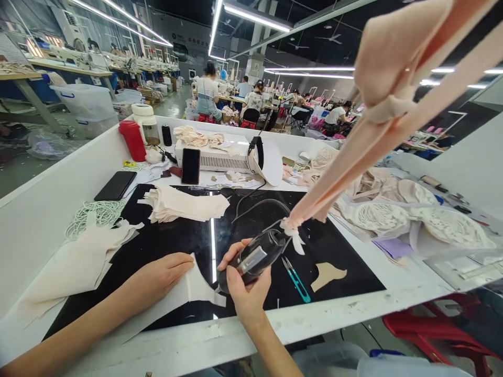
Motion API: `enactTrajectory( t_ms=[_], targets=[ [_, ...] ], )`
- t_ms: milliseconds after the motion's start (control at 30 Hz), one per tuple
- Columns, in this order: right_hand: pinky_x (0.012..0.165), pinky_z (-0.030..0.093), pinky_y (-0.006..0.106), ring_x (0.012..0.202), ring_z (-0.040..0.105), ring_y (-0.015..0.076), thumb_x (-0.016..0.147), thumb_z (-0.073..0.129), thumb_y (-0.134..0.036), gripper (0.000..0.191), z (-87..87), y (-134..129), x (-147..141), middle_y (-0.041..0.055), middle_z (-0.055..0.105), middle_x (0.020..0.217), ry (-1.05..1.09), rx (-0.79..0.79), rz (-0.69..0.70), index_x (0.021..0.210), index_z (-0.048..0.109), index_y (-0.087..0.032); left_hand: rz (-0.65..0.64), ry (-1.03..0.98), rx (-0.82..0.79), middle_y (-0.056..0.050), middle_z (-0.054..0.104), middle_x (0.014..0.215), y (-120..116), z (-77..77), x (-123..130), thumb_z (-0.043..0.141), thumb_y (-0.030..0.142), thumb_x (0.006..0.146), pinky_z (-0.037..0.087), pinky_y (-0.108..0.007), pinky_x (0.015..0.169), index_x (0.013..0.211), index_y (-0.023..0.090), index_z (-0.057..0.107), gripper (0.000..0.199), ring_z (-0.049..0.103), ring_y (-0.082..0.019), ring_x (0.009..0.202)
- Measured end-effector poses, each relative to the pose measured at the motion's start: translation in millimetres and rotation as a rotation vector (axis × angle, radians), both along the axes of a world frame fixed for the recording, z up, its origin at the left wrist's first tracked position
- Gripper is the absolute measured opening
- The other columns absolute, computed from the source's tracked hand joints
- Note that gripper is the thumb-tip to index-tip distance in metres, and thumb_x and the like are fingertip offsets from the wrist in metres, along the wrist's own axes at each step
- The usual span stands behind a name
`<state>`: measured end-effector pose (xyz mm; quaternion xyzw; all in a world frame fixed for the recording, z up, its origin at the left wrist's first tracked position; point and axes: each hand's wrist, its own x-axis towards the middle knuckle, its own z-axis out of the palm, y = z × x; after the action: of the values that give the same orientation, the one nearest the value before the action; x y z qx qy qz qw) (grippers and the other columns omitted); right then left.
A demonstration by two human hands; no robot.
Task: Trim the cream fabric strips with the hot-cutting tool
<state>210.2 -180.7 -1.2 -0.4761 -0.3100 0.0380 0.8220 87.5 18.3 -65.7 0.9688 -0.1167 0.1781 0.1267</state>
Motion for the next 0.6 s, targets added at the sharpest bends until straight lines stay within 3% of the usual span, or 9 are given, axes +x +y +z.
enactTrajectory(
  t_ms=[300,600],
  targets=[
    [0.062,0.058,0.032,0.065,0.065,0.0138,0.090,0.075,-0.034,0.032,6.3,4.8,3.6,-0.0023,0.062,0.083,0.012,-0.040,-0.030,0.117,0.058,-0.028,0.013,-0.024,0.000,-0.010,0.070,0.131,-2.4,-5.2,-3.3,0.038,-0.005,0.093,0.058,-0.039,0.106,0.130,0.015,0.061,0.048,0.066,-0.022,0.125],
    [0.061,0.055,0.031,0.060,0.061,0.0121,0.085,0.074,-0.034,0.035,16.8,57.5,13.2,-0.0059,0.061,0.080,0.082,0.027,-0.093,0.112,0.052,-0.029,0.004,-0.054,-0.037,-0.010,0.071,0.128,-3.5,-8.0,-2.4,0.041,-0.001,0.097,0.059,-0.039,0.106,0.130,0.015,0.062,0.042,0.068,-0.023,0.123]
  ],
)
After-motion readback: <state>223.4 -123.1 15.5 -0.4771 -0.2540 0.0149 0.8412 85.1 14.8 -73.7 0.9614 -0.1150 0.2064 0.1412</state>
